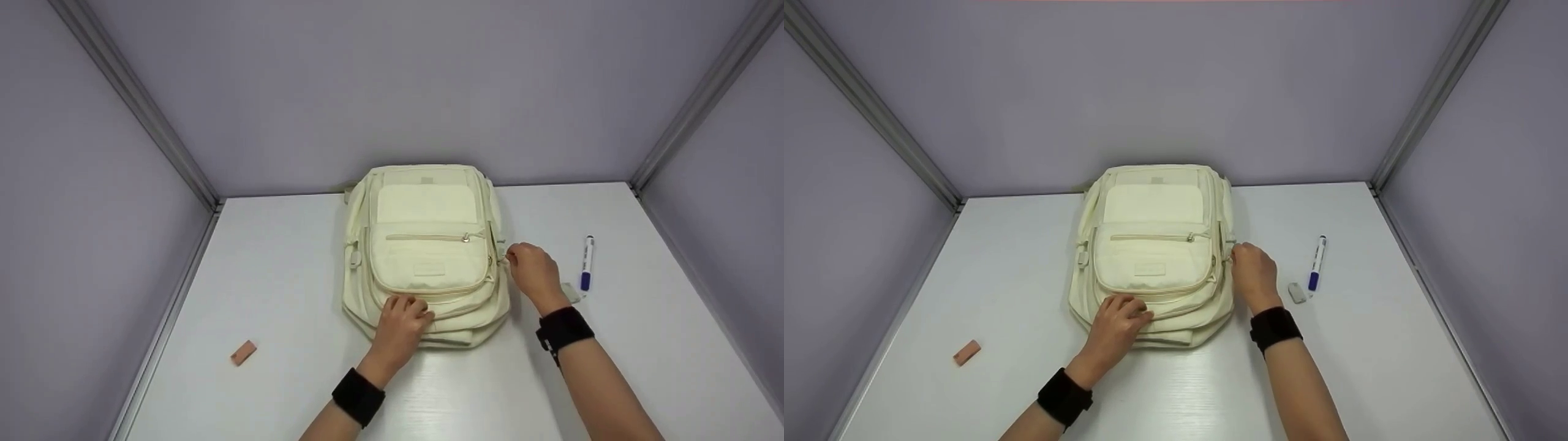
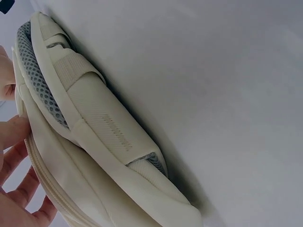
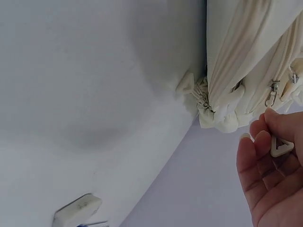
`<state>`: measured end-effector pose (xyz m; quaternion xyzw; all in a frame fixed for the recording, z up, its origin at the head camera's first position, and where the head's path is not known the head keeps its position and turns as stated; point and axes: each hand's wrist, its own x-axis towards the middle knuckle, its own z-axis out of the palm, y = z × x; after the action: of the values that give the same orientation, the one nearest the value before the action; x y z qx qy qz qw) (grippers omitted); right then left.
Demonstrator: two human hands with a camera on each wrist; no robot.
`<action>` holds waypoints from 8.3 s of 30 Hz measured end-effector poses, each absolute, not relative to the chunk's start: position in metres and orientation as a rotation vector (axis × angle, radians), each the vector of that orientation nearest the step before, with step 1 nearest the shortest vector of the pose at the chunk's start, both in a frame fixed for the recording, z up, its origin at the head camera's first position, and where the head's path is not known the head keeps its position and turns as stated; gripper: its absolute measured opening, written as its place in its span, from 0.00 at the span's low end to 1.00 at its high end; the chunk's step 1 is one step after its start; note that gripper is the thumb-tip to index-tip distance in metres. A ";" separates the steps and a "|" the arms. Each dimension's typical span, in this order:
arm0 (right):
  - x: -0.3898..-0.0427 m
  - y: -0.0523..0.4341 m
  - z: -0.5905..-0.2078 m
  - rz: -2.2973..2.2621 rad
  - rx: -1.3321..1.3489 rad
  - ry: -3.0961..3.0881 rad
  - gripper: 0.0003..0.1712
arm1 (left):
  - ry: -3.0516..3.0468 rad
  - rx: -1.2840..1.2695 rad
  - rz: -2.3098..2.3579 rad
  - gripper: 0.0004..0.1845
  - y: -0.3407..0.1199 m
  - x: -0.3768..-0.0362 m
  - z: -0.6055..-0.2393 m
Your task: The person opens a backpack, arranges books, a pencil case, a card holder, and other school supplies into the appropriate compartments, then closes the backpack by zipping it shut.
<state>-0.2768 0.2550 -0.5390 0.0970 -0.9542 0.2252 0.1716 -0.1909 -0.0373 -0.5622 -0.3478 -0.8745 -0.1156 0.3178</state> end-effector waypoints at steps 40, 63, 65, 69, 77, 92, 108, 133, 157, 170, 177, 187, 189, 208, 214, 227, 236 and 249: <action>-0.348 0.245 -0.536 0.360 0.198 -2.616 0.07 | -2.343 -0.919 -0.312 0.04 -0.035 -0.184 -0.559; -0.295 0.251 -0.552 1.095 0.362 -2.722 0.21 | -2.322 -0.897 -0.339 0.04 -0.034 -0.184 -0.565; -0.289 0.250 -0.553 1.196 0.387 -2.732 0.23 | -2.330 -0.893 -0.338 0.04 -0.034 -0.184 -0.565; -0.281 0.250 -0.554 1.301 0.396 -2.721 0.20 | -2.346 -0.890 -0.338 0.04 -0.034 -0.184 -0.565; -0.277 0.248 -0.553 1.191 0.383 -2.734 0.03 | -2.370 -0.892 -0.306 0.04 -0.035 -0.183 -0.565; -0.289 0.243 -0.541 0.989 0.140 -2.698 0.07 | -2.349 -0.905 -0.354 0.03 -0.036 -0.183 -0.564; -0.256 0.234 -0.543 0.825 0.281 -2.708 0.14 | -2.291 -0.928 -0.343 0.08 -0.035 -0.185 -0.566; -0.194 0.207 -0.542 0.996 0.294 -2.727 0.10 | -2.270 -0.918 -0.331 0.08 -0.036 -0.186 -0.569; -0.173 0.170 -0.539 1.141 0.241 -2.572 0.07 | -2.273 -0.891 -0.319 0.08 -0.034 -0.186 -0.567; -0.162 0.134 -0.540 1.300 0.184 -2.504 0.05 | -2.260 -0.863 -0.334 0.08 -0.031 -0.186 -0.570; -0.160 0.138 -0.540 1.347 0.187 -2.513 0.04 | -2.401 -0.771 -0.493 0.04 -0.026 -0.178 -0.557; -0.157 0.140 -0.541 1.273 0.253 -2.537 0.01 | -2.511 -0.536 -1.641 0.15 -0.003 -0.177 -0.532; -0.157 0.141 -0.541 1.274 0.307 -2.539 0.03 | -2.532 -0.466 -1.762 0.17 0.000 -0.181 -0.532; -0.199 0.179 -0.533 0.710 0.660 -2.405 0.25 | -2.670 -0.515 -1.316 0.06 0.003 -0.192 -0.541; -0.212 0.187 -0.544 0.595 0.753 -2.381 0.14 | -2.638 -0.536 -1.031 0.04 -0.001 -0.193 -0.542; -0.219 0.196 -0.542 0.709 0.829 -2.470 0.08 | -2.503 -0.542 -1.053 0.03 -0.043 -0.190 -0.539; -0.223 0.197 -0.541 0.691 0.900 -2.446 0.09 | -2.497 -0.429 -1.063 0.02 -0.077 -0.192 -0.533; -0.221 0.198 -0.532 0.724 0.900 -2.604 0.12 | -2.481 -0.424 -0.975 0.02 -0.103 -0.199 -0.533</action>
<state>-0.2209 0.1977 -0.5318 0.3127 -0.9043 0.2513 0.1458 -0.1986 -0.1031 -0.5330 -0.1534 -0.8968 -0.3523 0.2194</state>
